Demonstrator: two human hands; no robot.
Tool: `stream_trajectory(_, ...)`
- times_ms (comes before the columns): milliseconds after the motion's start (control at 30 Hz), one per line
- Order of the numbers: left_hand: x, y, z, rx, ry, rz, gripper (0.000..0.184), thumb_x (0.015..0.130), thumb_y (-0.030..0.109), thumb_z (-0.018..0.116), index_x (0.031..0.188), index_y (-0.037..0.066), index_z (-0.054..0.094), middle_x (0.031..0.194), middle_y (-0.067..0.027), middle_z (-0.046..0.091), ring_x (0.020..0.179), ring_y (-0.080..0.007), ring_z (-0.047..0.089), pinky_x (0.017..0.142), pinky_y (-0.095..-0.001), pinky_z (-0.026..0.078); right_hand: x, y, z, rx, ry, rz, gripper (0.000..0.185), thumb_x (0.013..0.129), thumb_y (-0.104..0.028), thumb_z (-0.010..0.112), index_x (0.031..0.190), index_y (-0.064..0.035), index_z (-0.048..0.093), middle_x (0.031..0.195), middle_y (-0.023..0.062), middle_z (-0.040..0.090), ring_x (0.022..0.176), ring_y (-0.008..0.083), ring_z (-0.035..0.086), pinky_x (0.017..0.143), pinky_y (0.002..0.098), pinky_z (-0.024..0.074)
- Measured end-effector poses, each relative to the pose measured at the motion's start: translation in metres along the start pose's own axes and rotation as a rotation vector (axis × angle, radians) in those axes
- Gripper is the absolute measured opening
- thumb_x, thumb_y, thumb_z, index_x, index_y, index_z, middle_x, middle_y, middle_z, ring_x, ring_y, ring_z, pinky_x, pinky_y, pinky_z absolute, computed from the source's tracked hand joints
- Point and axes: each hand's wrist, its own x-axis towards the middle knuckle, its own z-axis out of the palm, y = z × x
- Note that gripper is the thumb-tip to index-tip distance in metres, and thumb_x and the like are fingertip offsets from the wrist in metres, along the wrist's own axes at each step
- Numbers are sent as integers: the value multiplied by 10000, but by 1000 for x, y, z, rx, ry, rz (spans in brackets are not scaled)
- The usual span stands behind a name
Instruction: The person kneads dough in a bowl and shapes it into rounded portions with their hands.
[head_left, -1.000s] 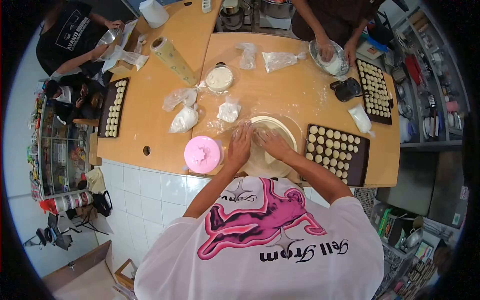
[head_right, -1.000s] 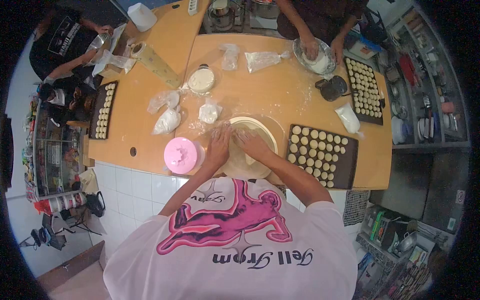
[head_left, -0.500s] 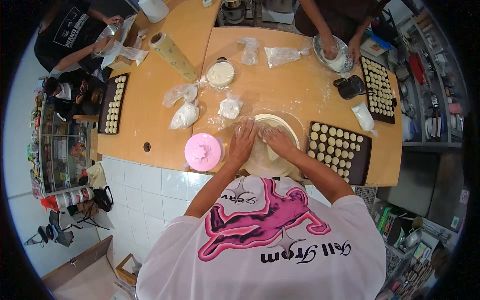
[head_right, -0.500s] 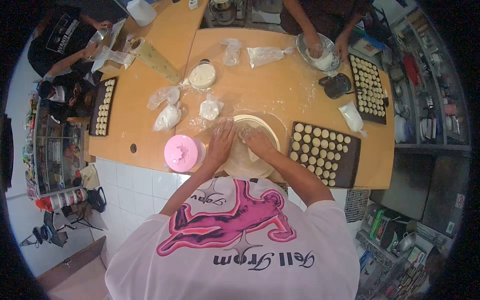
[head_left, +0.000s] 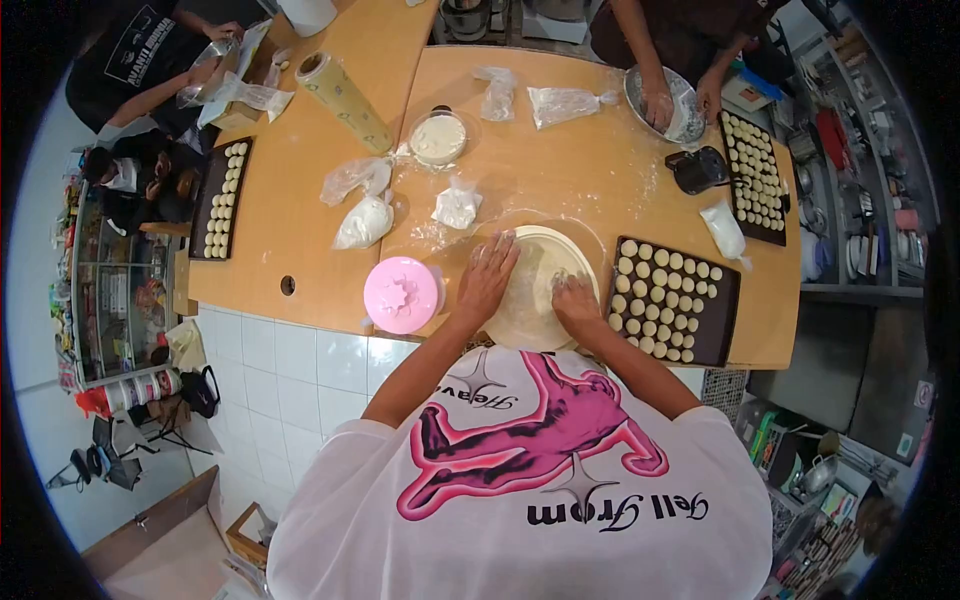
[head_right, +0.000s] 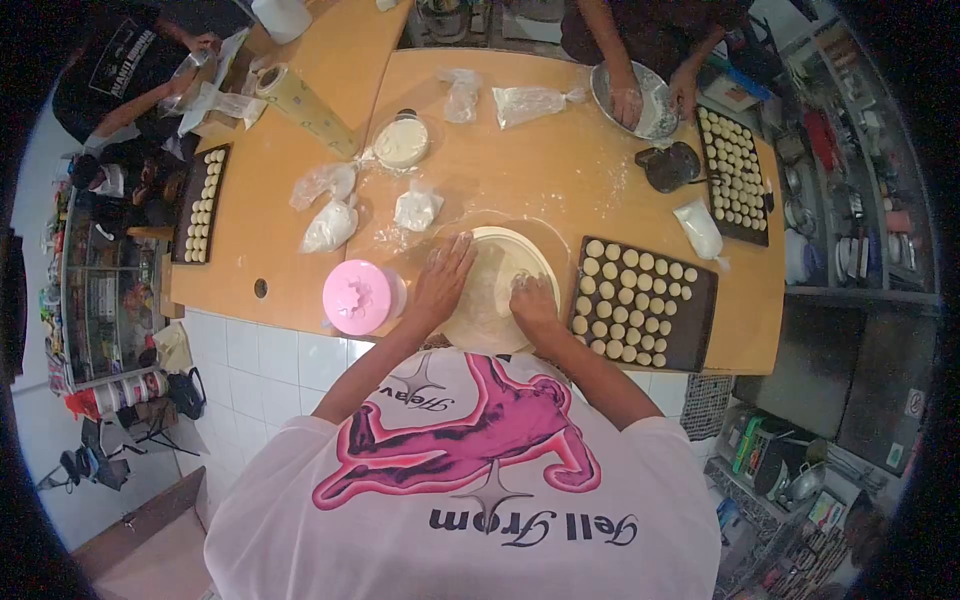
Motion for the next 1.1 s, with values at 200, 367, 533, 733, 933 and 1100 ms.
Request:
stream_trajectory(200,0,1,1,5,5,24,535,815,40,440,1345,52,365,1479,-111,235,1373,-290,200,1078,-444,255,-17,-4,-12,61,2,-53,139,715,-41,534,772,39,634,825,171,608,874,298,574,897,460,406)
stream_trajectory(367,-1,1,7,-18,40,30,548,807,36,442,1349,61,360,1481,-104,235,1376,-286,194,1093,-448,216,-22,-6,-23,96,-191,-95,109,709,-82,566,695,-24,658,797,151,620,886,291,580,877,471,404)
stream_trajectory(533,1,2,5,-27,32,26,558,791,19,442,1342,63,367,1471,-110,257,1374,-288,200,1103,-453,182,-12,-2,-44,183,-499,-134,205,699,-100,589,869,-14,664,850,169,641,913,274,589,845,412,424)
stream_trajectory(733,6,1,3,-434,204,-136,470,855,129,463,1302,13,380,1409,-177,338,1331,-330,275,1100,-457,182,13,25,-52,1459,-608,271,318,772,-146,620,1059,-9,604,922,106,641,930,217,586,824,314,455)
stream_trajectory(933,29,21,10,-1828,230,-390,505,959,411,345,1193,-10,497,1248,-171,499,1176,-286,465,1021,-414,337,14,22,-40,2676,-263,363,381,867,-207,539,1207,-39,496,1192,106,550,1085,226,542,885,364,461)
stream_trajectory(1100,44,44,-9,-2621,-284,-633,571,961,495,285,1163,28,543,1140,-138,554,1100,-237,507,978,-367,378,23,12,-48,2762,-132,445,381,932,-273,463,1239,-47,459,1208,101,538,1112,242,528,920,388,447)
